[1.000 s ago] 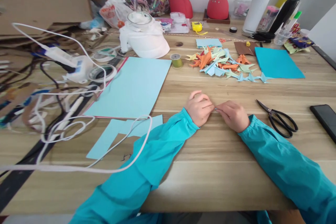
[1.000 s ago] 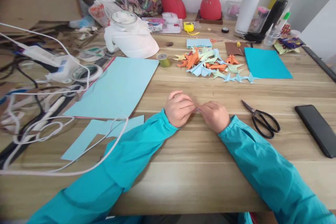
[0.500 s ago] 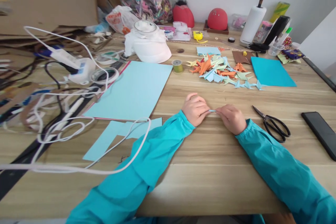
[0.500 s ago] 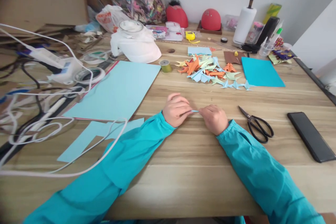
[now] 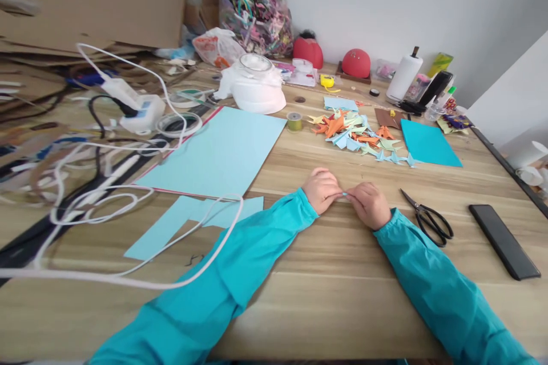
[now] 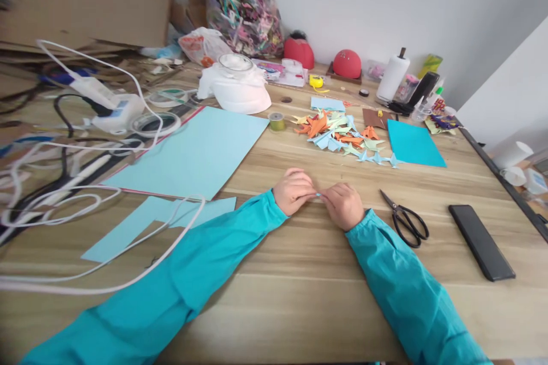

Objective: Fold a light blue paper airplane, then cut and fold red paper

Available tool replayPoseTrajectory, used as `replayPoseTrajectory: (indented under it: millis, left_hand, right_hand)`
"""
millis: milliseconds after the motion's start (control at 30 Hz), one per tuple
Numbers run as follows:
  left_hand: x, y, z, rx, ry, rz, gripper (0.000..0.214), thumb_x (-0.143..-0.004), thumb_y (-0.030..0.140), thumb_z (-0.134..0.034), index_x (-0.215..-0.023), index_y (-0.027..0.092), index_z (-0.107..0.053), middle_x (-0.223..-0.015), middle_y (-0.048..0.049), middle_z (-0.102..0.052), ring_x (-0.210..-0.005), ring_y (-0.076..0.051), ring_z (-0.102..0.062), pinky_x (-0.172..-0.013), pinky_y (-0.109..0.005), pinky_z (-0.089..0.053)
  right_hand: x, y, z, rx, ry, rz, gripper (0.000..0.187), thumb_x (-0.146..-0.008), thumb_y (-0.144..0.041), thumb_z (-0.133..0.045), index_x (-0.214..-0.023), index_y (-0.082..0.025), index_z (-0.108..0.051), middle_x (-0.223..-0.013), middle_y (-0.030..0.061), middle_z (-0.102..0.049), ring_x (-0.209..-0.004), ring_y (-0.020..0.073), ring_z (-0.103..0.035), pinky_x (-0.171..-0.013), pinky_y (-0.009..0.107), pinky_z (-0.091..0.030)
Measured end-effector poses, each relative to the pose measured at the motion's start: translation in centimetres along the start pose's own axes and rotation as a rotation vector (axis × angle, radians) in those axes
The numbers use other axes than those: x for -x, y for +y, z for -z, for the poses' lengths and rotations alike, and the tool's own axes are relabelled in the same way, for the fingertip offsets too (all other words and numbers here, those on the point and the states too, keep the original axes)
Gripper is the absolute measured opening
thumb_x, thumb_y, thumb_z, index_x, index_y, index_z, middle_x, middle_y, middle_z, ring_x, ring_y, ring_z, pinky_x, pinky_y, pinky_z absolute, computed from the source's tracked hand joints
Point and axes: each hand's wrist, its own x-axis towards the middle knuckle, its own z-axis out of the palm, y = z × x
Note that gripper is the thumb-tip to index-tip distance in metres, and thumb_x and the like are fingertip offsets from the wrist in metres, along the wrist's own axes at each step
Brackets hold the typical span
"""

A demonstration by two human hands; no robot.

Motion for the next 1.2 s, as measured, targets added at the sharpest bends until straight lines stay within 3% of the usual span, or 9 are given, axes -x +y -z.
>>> replayPoseTrajectory:
  millis: [233, 433, 567, 767, 900, 1067, 1200]
  left_hand:
    - [0.2, 0.3, -1.1, -0.055, 0.072, -0.078, 0.026, -0.085, 0.030, -0.046, -0.068, 0.021, -0.064, -0.064, 0.0003, -0.065, -0.070, -0.013, -0.057, -0.083, -0.035, -0.034]
    - [-0.2, 0.9, -0.9, -0.275, 0.124, -0.247, 0.025, -0.085, 0.017, -0.045, -0.064, 0.019, -0.059, -0.057, 0.0021, -0.060, -0.069, -0.012, -0.054, -0.090, -0.037, -0.035]
    - [-0.5, 2.5, -0.2, -0.474, 0.171, -0.315, 0.028, -0.084, 0.011, -0.044, -0.062, 0.016, -0.059, -0.057, -0.0005, -0.058, -0.068, -0.013, -0.053, -0.091, -0.039, -0.038]
    - [0.2, 5.1, 0.8, -0.510, 0.135, -0.315, 0.022, -0.082, 0.009, -0.046, -0.068, 0.013, -0.062, -0.061, -0.0038, -0.059, -0.064, -0.015, -0.053, -0.085, -0.039, -0.042]
    - [0.9, 4.9, 1.1, -0.319, 0.093, -0.149, 0.026, -0.085, 0.015, -0.044, -0.068, 0.016, -0.063, -0.059, -0.0036, -0.060, -0.062, -0.014, -0.054, -0.069, -0.033, -0.044]
    - [1.2, 3.9, 2.0, 0.185, 0.102, 0.076, 0.028, -0.079, 0.034, -0.058, -0.057, 0.017, -0.062, -0.053, -0.0025, -0.061, -0.052, -0.012, -0.053, -0.054, -0.026, -0.043]
    - [1.3, 3.3, 2.9, 0.523, 0.122, 0.426, 0.024, -0.072, 0.035, -0.065, -0.059, 0.015, -0.064, -0.056, -0.0027, -0.063, -0.051, -0.011, -0.056, -0.049, -0.023, -0.045]
  right_hand:
    - [0.1, 0.2, -0.2, 0.019, 0.007, 0.065, 0.022, -0.087, -0.020, -0.044, -0.081, -0.015, -0.064, -0.067, 0.0061, -0.066, -0.064, 0.0159, -0.056, -0.065, 0.030, -0.038]
    - [0.2, 0.1, -0.3, 0.175, 0.023, 0.081, 0.022, -0.084, -0.016, -0.045, -0.074, -0.015, -0.064, -0.063, 0.0049, -0.062, -0.063, 0.0149, -0.053, -0.066, 0.030, -0.035]
    - [0.3, -0.6, 0.0, 0.289, 0.065, 0.089, 0.022, -0.087, -0.016, -0.044, -0.076, -0.016, -0.064, -0.061, 0.0038, -0.060, -0.065, 0.0148, -0.053, -0.068, 0.030, -0.034]
    - [1.2, -2.2, 0.5, 0.353, 0.044, 0.083, 0.019, -0.087, -0.015, -0.044, -0.083, -0.015, -0.063, -0.065, 0.0052, -0.060, -0.067, 0.0175, -0.050, -0.065, 0.031, -0.033]
    - [2.1, -2.7, 0.8, 0.293, -0.002, 0.019, 0.022, -0.088, -0.019, -0.044, -0.074, -0.017, -0.061, -0.062, 0.0046, -0.057, -0.065, 0.0169, -0.048, -0.061, 0.029, -0.033]
    - [2.4, -3.2, 1.6, -0.017, -0.088, -0.104, 0.028, -0.090, -0.028, -0.040, -0.072, -0.018, -0.059, -0.067, 0.0055, -0.058, -0.066, 0.0160, -0.051, -0.059, 0.026, -0.039]
    - [2.2, -3.2, 2.1, -0.314, -0.116, -0.298, 0.034, -0.087, -0.039, -0.044, -0.064, -0.018, -0.058, -0.057, 0.0020, -0.055, -0.055, 0.0129, -0.048, -0.053, 0.024, -0.038]
